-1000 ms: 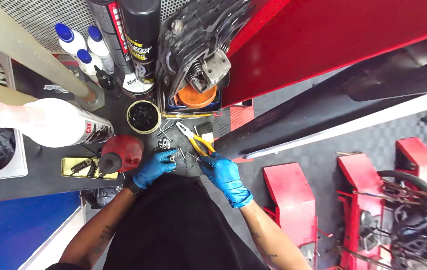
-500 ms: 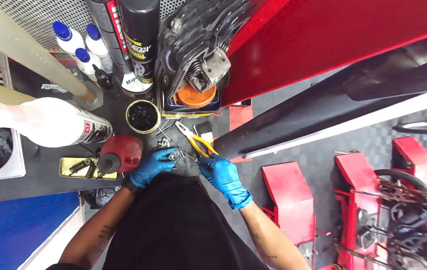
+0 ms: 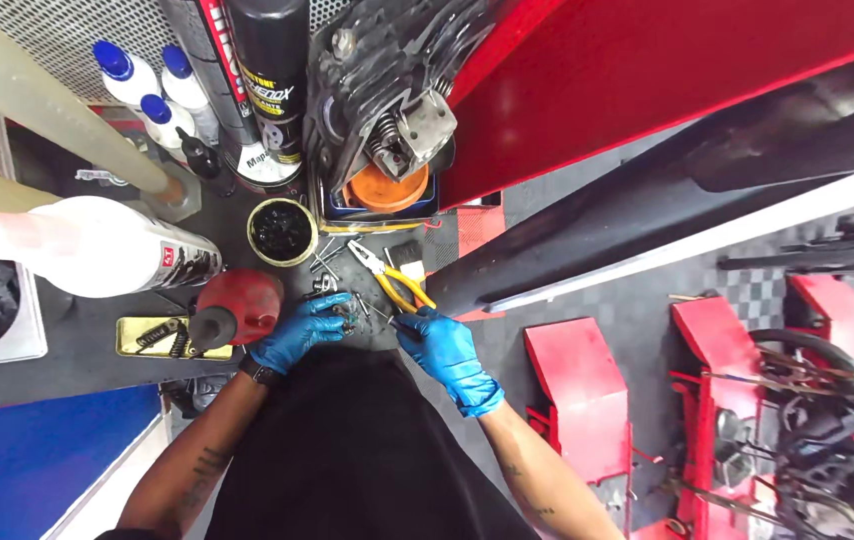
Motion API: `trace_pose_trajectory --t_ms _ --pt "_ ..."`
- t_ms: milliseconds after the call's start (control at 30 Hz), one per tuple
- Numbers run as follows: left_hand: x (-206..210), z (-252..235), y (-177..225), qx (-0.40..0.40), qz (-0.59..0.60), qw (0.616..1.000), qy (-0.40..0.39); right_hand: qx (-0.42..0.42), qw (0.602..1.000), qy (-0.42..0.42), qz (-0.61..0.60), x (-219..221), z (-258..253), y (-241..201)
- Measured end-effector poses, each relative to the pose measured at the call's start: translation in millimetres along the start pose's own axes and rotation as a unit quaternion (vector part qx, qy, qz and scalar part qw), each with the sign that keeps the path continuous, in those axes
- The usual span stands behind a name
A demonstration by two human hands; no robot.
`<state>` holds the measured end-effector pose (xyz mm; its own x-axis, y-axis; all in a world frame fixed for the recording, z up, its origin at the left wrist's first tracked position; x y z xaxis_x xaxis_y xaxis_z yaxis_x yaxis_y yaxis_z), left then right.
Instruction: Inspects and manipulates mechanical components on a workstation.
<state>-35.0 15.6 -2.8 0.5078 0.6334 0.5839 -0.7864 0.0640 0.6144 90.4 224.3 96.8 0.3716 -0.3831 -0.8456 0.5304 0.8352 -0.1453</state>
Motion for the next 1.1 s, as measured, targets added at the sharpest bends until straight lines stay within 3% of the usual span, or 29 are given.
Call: trace_pose_trajectory --t_ms 100,300,833,1100 --pt "0 0 1 0.020 -0.051 0.999 0.001 0.009 0.999 -0.033 -0.040 -2 -2 2" --pt "0 4 -2 0.150 -0.187 0.971 -0.012 0.009 0.982 -0.070 -0.173 3 -9 16" --pt "-6 9 -11 0.198 -0.380 0.903 -0.036 -0.009 0.943 -0.085 -0.322 -7 -4 26" --pt "1 14 -5 0.250 -0.505 0.826 -0.025 -0.009 0.949 -0.103 -0.297 -5 -5 27"
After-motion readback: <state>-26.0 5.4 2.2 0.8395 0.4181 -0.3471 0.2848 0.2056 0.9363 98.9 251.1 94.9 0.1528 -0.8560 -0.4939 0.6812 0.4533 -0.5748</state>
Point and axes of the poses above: each hand's wrist, its own z-axis away from the middle knuckle, its own x-axis out of the palm, y = z × x, the point moved 2 cm from there along -z, towards the middle knuckle, and after that the axes turned 6 degrees about x, right-handed, at the moved point
